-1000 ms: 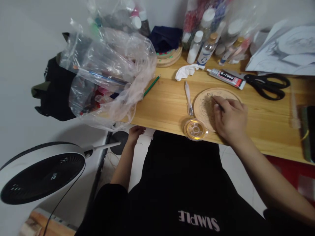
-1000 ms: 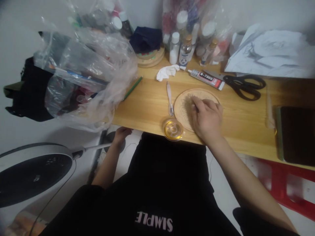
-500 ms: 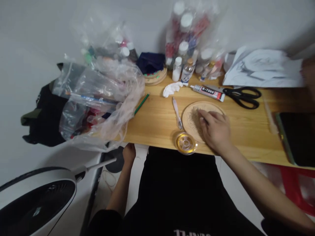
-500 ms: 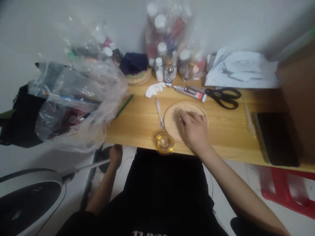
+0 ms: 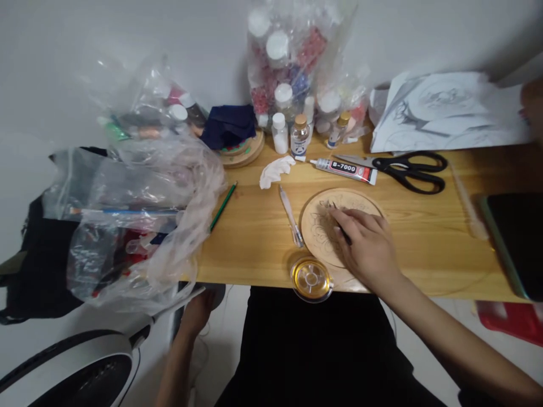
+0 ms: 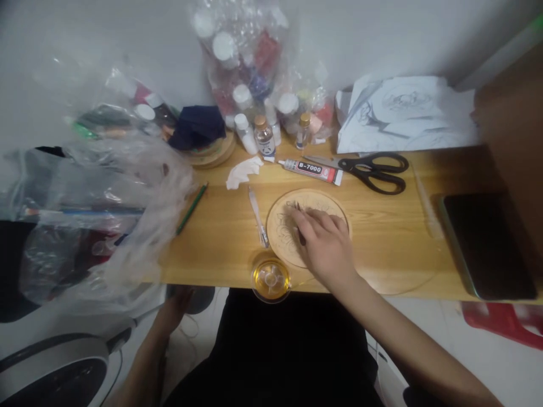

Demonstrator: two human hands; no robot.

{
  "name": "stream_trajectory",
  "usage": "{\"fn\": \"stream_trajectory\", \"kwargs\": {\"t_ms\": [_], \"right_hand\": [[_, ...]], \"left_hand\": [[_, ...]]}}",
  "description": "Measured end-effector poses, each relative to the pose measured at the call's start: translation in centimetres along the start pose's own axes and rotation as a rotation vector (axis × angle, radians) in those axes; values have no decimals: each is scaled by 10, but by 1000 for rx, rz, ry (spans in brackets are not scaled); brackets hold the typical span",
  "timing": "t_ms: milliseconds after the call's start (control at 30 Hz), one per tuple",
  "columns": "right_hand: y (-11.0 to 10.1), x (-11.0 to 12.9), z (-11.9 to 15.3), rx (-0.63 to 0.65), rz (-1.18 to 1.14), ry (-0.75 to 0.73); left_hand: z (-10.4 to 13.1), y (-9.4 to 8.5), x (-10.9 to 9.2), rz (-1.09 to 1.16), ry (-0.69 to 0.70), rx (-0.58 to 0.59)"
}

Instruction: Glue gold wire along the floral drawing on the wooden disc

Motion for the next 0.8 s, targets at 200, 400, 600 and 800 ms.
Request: {"fn": "stream_trajectory", "kwargs": {"t_ms": [200, 400, 600, 800], "right_hand": [[1, -2, 0, 36, -18, 18], [3, -4, 2, 68, -28, 14], [3, -5, 2, 99, -25, -2], [4, -7, 3, 118, -77, 17]], "left_hand": [[60, -32, -76, 67, 192, 416], [84, -79, -207, 297, 702, 345], [62, -67, -342, -29, 1213, -247], [18, -48, -378, -53, 1314, -305]]}}
Point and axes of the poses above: each hand's wrist, its own z-axis away from the middle knuckle, its own y-axis out of the palm, x = y × z, the point moved 7 cm from there along -z, towards the middle knuckle, and after that the axes turned 1 degree about -y, right-handed, at the moved point
